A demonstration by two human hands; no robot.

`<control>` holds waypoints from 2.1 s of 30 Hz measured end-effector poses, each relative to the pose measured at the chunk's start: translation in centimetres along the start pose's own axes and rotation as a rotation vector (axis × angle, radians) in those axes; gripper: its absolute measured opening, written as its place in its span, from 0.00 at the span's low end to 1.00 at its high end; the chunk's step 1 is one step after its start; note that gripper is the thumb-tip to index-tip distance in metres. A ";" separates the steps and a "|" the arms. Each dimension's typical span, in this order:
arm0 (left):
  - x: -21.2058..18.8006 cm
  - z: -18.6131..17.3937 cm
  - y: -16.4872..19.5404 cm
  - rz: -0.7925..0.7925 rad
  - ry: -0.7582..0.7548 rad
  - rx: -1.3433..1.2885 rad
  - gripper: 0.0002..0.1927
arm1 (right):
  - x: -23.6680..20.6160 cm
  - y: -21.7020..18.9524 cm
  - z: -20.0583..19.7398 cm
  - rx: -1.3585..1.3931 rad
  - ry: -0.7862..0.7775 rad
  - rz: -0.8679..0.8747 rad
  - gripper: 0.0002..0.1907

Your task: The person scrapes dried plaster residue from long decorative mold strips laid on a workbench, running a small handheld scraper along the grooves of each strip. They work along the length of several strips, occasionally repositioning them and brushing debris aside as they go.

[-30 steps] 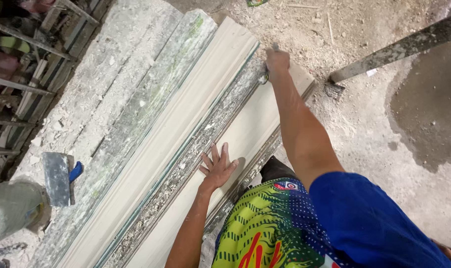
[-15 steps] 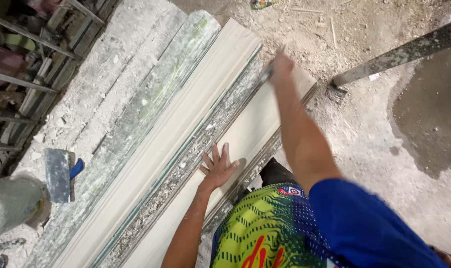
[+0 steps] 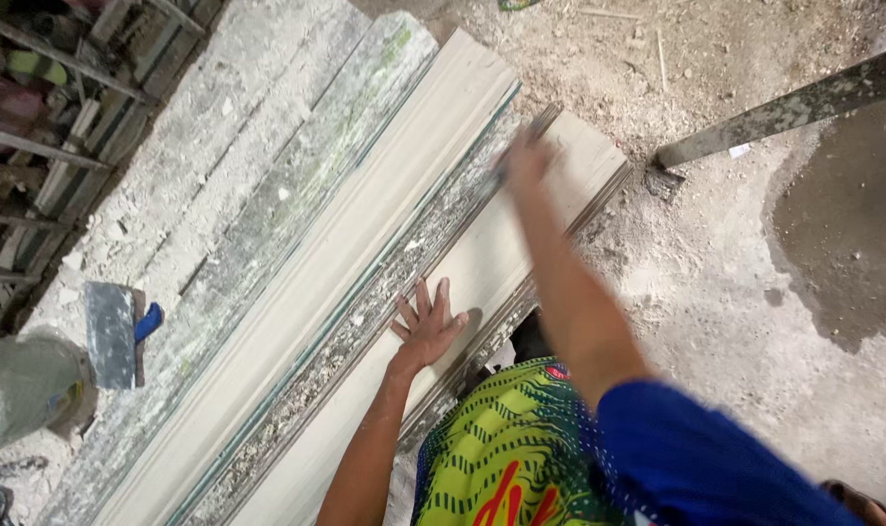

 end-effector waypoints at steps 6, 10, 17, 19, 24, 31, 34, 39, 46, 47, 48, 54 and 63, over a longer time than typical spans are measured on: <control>0.0 -0.2 -0.1 -0.041 -0.006 0.041 0.50 | 3.9 -3.9 -2.0 -0.309 0.119 -0.099 0.26; 0.5 -0.2 -0.2 -0.069 -0.034 0.052 0.49 | -4.5 4.0 2.6 -0.661 0.179 -0.162 0.30; 0.6 -0.3 -0.7 -0.024 0.013 0.018 0.44 | 3.0 -1.8 -0.1 -0.572 0.042 -0.229 0.22; 0.6 -0.4 -0.8 0.006 0.031 -0.001 0.43 | 7.9 -6.9 -2.5 -0.345 -0.236 -0.156 0.20; 1.2 -0.9 -1.5 0.018 0.058 -0.039 0.41 | 9.8 -14.4 -4.7 -1.375 -0.426 -0.261 0.18; 1.6 -1.2 -2.2 0.040 0.039 -0.047 0.39 | -1.6 -3.1 2.4 -2.408 -1.002 -0.457 0.29; 1.2 -1.5 -2.1 0.032 0.052 -0.061 0.39 | -7.0 -0.6 7.1 -2.317 -1.206 -1.027 0.30; 0.9 -2.0 -2.0 0.040 0.092 -0.069 0.39 | -10.0 6.8 8.3 -2.511 -1.380 -0.620 0.27; 1.0 -2.3 -2.1 0.058 0.187 -0.087 0.41 | 1.9 -1.8 1.2 -2.171 -0.596 0.245 0.59; 0.8 -2.5 -2.1 0.058 0.222 -0.073 0.41 | 4.4 -5.8 -0.1 -2.203 -0.450 0.246 0.56; 0.7 -2.7 -2.1 0.053 0.261 -0.056 0.41 | 6.0 -9.0 -0.3 -2.280 -0.481 0.090 0.53; 0.1 -2.5 -2.4 0.133 0.474 -0.056 0.41 | 8.5 -14.8 1.4 -2.387 -0.945 -0.553 0.38; -7.2 2.8 -16.0 -0.248 1.260 -0.199 0.47 | 5.3 -1.9 6.6 -2.286 -1.493 -0.597 0.25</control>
Point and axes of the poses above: each hand's wrist, its own x-axis towards the middle knuckle, its own z-axis out of the palm, y = z × x, the point moved 8 cm from there along x, towards the middle knuckle, and after that the axes turned 11 degrees about -y, right-handed, at the moved point
